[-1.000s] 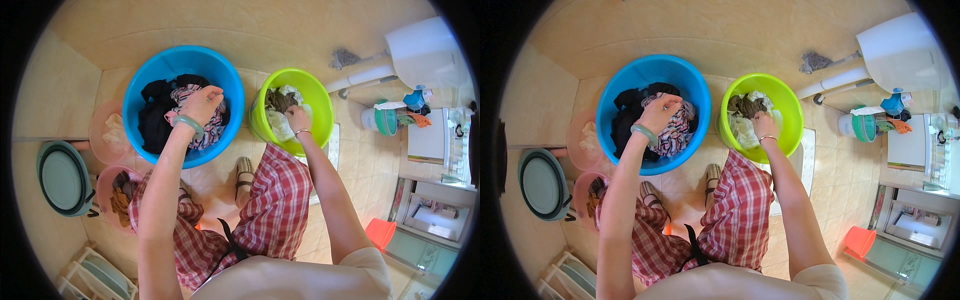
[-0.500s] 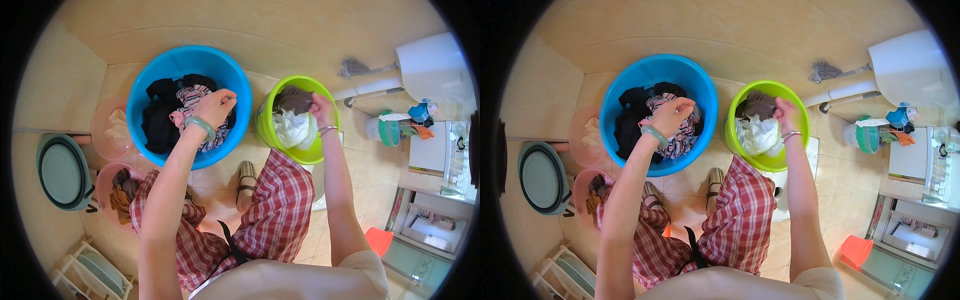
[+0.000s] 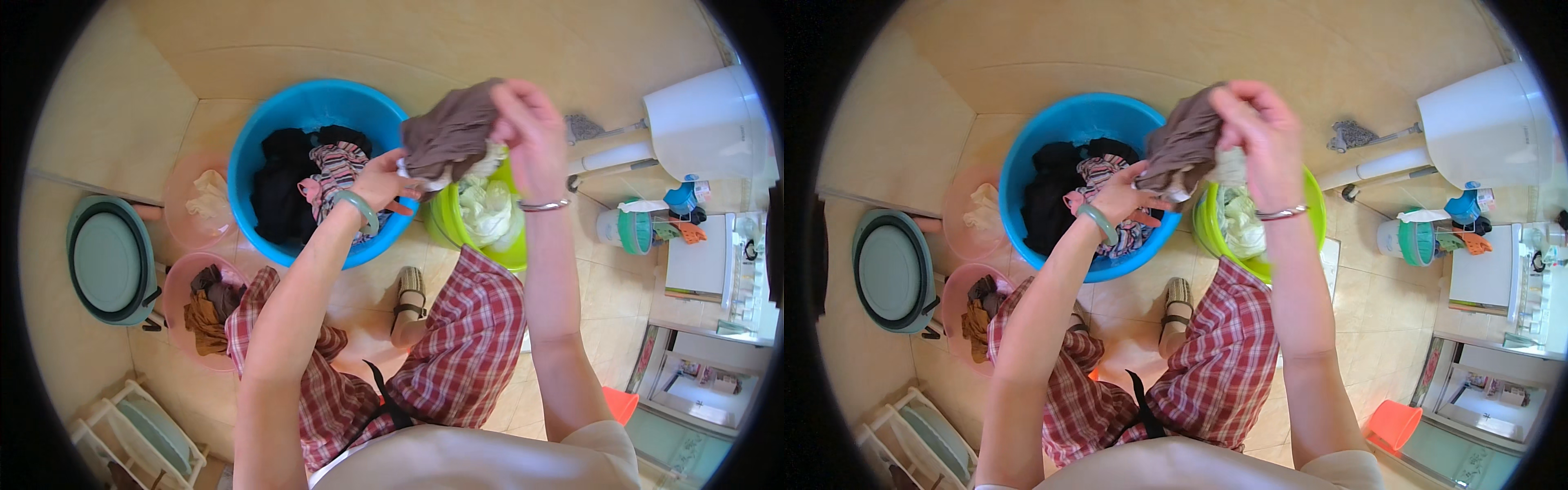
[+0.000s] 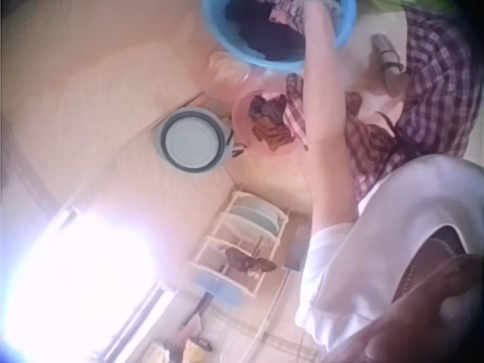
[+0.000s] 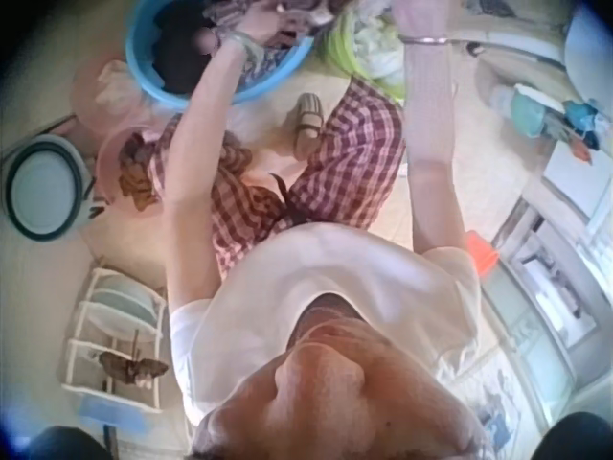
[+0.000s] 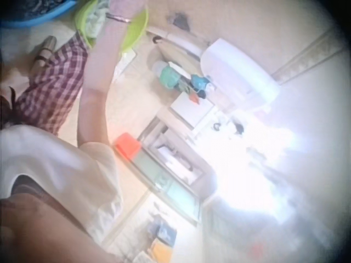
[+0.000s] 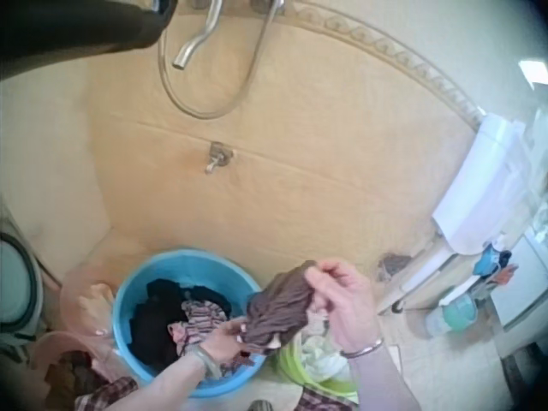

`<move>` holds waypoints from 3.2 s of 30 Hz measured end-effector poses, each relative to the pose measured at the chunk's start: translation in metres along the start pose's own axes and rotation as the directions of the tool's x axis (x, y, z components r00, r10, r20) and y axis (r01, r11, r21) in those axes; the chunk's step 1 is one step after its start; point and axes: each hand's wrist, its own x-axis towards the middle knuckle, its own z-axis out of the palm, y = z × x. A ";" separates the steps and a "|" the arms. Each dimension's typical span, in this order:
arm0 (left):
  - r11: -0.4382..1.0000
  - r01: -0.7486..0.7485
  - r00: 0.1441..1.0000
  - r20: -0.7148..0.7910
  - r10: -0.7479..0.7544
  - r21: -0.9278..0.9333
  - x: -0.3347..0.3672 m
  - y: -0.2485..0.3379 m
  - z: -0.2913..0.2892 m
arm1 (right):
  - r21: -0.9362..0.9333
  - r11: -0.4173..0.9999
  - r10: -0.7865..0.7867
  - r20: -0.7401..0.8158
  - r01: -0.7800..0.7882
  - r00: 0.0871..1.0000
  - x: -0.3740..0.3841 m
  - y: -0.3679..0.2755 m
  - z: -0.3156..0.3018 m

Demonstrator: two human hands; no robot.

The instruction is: The person transfers clothes from a green bucket into a blue basin, then fills the green bucket with water from a wall-mounted tap and pours it into the basin. They proceed to wash the clothes by hand, scrubbing and rinsing them under running water before transferring some items back into the green bucket.

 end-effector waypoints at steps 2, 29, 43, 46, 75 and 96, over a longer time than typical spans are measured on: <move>0.953 0.103 0.984 -0.112 -0.140 -0.286 -0.001 -0.010 -0.019 | -0.138 0.980 0.145 0.015 -0.141 0.989 0.004 0.016 0.026; 0.975 -0.032 0.928 -0.369 -0.054 -0.222 0.022 0.013 -0.012 | -0.868 -0.300 0.111 -0.443 -0.395 0.889 -0.090 0.202 -0.222; 0.977 -0.014 0.953 -0.300 -0.052 -0.215 0.032 0.002 0.007 | -0.096 0.887 0.324 -0.568 -0.451 0.757 -0.072 0.122 -0.271; 0.978 0.019 0.961 -0.265 -0.075 -0.208 0.034 -0.008 0.007 | 0.186 0.941 0.335 -0.372 -0.284 0.866 -0.057 0.039 -0.228; 0.715 -0.588 0.665 -0.730 0.160 -0.379 -0.054 0.035 -0.127 | -0.022 0.979 -0.197 0.194 0.205 0.961 0.037 0.093 0.109; 0.909 -0.069 0.654 -0.707 -0.270 -0.411 -0.020 -0.028 -0.129 | -0.670 0.681 0.459 0.078 -0.294 0.885 0.026 0.160 -0.045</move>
